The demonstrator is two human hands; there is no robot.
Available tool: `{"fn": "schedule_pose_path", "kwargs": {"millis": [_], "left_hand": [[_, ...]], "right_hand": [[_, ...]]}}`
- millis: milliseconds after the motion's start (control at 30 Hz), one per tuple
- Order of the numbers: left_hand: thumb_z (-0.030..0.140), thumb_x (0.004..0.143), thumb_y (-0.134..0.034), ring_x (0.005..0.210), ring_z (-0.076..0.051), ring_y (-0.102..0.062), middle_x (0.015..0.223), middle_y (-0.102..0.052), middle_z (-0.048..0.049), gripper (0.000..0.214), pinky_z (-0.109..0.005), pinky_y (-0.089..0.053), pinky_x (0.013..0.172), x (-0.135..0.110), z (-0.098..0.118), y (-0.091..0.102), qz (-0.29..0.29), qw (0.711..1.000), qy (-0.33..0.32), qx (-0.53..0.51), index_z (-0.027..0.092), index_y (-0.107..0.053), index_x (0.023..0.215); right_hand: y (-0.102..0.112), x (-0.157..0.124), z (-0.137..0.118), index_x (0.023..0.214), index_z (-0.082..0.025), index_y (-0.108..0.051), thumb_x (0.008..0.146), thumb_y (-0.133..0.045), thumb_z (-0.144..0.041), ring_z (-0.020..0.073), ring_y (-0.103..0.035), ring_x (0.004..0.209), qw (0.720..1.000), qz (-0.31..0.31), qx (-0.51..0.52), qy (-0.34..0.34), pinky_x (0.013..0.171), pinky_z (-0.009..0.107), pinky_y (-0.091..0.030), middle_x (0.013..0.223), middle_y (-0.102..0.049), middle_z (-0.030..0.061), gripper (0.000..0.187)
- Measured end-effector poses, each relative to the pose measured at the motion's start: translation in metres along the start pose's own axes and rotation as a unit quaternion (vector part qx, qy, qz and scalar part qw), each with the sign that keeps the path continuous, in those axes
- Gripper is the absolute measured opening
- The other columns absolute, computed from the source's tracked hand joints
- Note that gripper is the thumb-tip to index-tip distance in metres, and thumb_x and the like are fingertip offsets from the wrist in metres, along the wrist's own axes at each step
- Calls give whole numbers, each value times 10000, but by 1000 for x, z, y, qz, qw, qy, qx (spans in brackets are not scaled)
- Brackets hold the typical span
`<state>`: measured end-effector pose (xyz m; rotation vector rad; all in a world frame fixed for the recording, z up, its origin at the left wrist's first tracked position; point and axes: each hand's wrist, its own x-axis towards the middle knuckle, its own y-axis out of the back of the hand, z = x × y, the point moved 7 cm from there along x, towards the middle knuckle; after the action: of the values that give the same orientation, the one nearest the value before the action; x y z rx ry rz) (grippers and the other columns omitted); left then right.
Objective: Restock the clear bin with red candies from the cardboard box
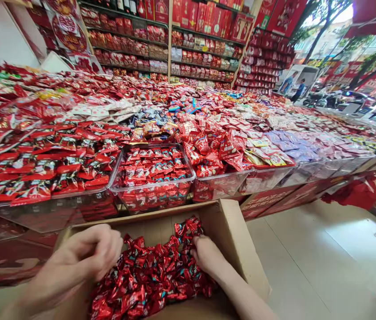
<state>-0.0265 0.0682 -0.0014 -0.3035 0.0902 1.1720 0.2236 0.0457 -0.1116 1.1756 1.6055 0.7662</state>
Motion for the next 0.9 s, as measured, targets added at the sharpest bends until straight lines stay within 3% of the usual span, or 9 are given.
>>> {"fn": "schedule_pose_path", "kwargs": {"millis": [33,100,233,400,500,600,700,800,900], "left_hand": [[291,630,-686,487,-81,-420,522,-493,40,199,-206,-337,465,11,7,-19,-75,997,-2,18,169,-541,571],[321,690,-619,469,-78,-394,501,-470,57,198,-199,-327,462,26,6,-39,-123,992,24,23,180,-505,613],[315,733,-551,497,-92,-405,528,-454,66,170,-208,-327,494,36,-18,-44,-97,985,23,139,178,-484,656],[347,761,-461,525,-123,-434,546,-491,42,218,-223,-329,514,34,-29,-42,-81,962,28,259,175,-506,637],[345,748,-454,508,-130,-436,519,-462,51,210,-223,-329,496,35,-22,-42,-50,957,21,284,186,-502,621],[323,733,-470,543,-154,-476,553,-511,33,179,-240,-358,528,38,-19,-40,-23,946,0,323,182,-571,688],[310,727,-495,775,-221,-548,880,-622,-63,284,-285,-399,667,40,-26,-29,19,938,-11,346,164,-598,947],[343,713,-535,906,-246,-539,1115,-561,-117,502,-313,-406,728,42,-38,-21,30,946,6,322,156,-466,1173],[317,678,-598,818,-222,-583,960,-642,-84,526,-289,-424,692,42,-47,-33,-43,970,24,237,150,-471,1160]], "right_hand": [[5,5,2,855,-106,-585,732,-444,-196,197,-538,823,1000,9,-18,-17,720,261,-372,876,-593,133,208],[13,19,-1,855,-92,-587,740,-435,-185,210,-532,838,998,10,-47,-29,741,281,-369,887,-590,150,212],[14,53,-26,957,-106,-573,742,-453,-230,246,-470,964,998,14,-67,-5,795,315,-357,989,-576,140,275],[-11,81,-41,951,-97,-602,704,-475,-142,271,-463,979,996,31,-83,-14,824,353,-347,971,-595,151,281],[-24,84,-38,848,-93,-640,681,-528,-190,290,-471,963,997,26,-75,-10,827,373,-348,922,-608,165,223],[-18,76,-39,780,-105,-646,634,-588,-244,307,-462,967,998,36,-60,-6,817,380,-350,907,-609,153,210],[-1,59,-54,767,-132,-609,630,-589,-240,233,-517,829,994,44,98,27,724,322,-389,790,-613,84,175],[10,38,-77,731,-135,-544,632,-600,-273,117,-492,587,920,-4,388,55,561,235,-382,623,-553,1,179],[21,19,-96,653,-139,-488,587,-655,-338,66,-429,505,816,-28,572,77,511,203,-343,552,-495,-44,269]]}}
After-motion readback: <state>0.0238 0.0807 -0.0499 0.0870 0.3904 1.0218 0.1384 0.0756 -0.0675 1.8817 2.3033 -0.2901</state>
